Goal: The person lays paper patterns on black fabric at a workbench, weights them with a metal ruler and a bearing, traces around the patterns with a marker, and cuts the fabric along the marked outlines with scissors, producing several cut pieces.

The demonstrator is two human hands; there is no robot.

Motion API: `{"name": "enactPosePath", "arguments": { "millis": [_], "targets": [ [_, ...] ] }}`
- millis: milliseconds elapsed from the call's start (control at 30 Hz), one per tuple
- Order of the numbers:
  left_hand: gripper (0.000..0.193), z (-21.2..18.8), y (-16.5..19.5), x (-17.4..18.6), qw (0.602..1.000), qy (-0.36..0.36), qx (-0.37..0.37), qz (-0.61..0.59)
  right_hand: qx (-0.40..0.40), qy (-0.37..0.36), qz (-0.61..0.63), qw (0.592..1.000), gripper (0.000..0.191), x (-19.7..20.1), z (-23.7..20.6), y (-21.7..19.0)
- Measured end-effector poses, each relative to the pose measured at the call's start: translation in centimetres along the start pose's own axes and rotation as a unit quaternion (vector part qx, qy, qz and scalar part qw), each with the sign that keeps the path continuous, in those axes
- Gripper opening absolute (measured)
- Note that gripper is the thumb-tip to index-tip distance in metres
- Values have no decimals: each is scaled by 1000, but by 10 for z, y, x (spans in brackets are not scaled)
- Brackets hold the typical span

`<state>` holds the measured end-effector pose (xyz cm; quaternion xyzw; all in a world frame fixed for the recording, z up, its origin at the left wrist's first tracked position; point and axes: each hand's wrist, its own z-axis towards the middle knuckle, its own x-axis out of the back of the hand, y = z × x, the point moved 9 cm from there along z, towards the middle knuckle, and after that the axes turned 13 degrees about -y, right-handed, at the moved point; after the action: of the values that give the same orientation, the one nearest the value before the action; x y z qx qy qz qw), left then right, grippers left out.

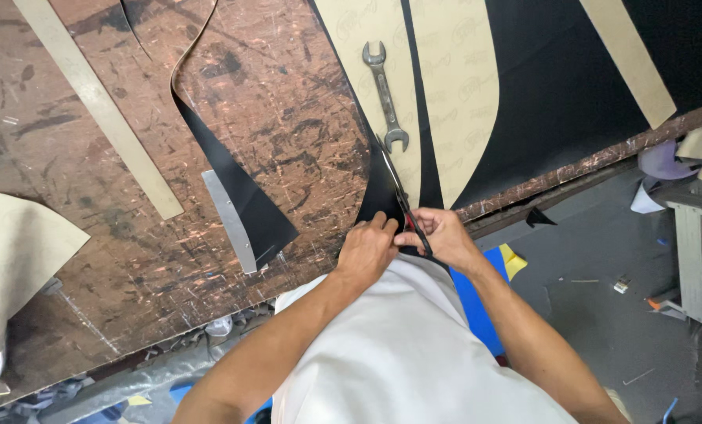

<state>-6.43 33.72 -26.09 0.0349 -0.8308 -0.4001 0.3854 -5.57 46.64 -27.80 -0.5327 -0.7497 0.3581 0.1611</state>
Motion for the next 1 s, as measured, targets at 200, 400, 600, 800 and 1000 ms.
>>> {"name": "enactPosePath", "arguments": {
  "millis": [200,400,600,800,1000],
  "targets": [
    [30,0,3,6,1000,-11,-18,0,-11,2,-6,1000,34,-2,2,-9],
    [24,3,-4,-1,1000,-14,-20,-15,-21,1,-11,1000,29,-2,9,-15],
    [11,6,-11,-4,1000,14,-9,-16,-27,-11,28,999,28,2,26,-26],
    [13,8,-14,-1,999,-18,-6,-27,-24,-10,2,1000,25,-2,24,-38],
    [20,7,-9,9,998,-13,-34,-41,-23,-9,-9,1000,24,4,45,-57]
  ]
}}
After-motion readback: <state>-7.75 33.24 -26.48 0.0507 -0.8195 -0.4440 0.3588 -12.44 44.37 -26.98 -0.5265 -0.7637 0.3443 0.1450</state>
